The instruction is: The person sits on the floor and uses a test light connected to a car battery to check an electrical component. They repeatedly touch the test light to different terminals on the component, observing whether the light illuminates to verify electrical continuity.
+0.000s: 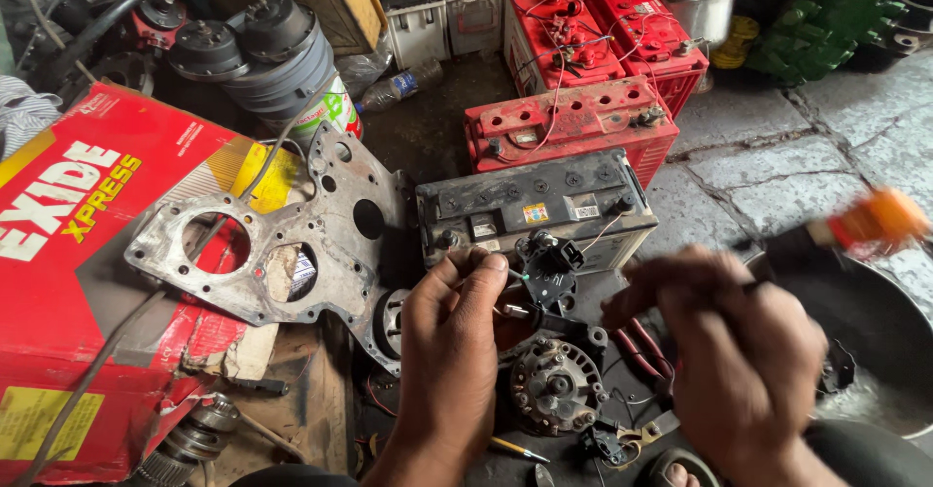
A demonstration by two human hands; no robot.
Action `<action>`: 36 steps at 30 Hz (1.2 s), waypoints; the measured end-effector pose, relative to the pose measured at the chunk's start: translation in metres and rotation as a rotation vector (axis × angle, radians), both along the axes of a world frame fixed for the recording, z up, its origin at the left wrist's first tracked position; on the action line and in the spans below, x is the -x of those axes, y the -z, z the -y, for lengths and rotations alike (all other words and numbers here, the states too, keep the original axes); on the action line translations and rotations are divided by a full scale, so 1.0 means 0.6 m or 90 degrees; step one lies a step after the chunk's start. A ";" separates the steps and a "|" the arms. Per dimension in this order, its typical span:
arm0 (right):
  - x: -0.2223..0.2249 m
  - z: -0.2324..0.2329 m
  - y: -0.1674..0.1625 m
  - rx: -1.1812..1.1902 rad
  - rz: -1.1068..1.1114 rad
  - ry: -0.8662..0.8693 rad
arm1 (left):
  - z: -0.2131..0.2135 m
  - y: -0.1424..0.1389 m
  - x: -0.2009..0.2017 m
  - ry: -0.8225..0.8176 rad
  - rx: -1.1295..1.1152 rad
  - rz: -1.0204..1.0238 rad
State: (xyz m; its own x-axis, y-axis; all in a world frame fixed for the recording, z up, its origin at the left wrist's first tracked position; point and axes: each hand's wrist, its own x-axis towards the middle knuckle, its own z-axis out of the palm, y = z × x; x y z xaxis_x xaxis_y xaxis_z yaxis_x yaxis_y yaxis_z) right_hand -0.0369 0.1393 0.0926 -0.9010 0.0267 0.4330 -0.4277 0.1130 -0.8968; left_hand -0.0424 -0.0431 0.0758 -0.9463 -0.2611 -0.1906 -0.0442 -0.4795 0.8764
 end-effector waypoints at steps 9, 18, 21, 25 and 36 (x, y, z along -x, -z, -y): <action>0.048 -0.004 -0.016 0.048 0.420 -0.073 | -0.007 -0.004 -0.003 0.111 0.011 0.023; 0.041 -0.006 -0.040 0.002 0.476 -0.096 | 0.004 -0.019 -0.012 0.180 0.030 -0.038; 0.024 -0.013 -0.031 -0.043 0.429 -0.115 | 0.006 0.000 -0.015 0.208 0.084 -0.093; 0.007 -0.012 -0.016 -0.066 0.366 -0.127 | 0.004 0.029 -0.016 0.188 0.099 -0.124; -0.044 -0.038 0.001 0.081 0.331 -0.090 | 0.048 0.021 -0.069 0.175 -0.032 -0.083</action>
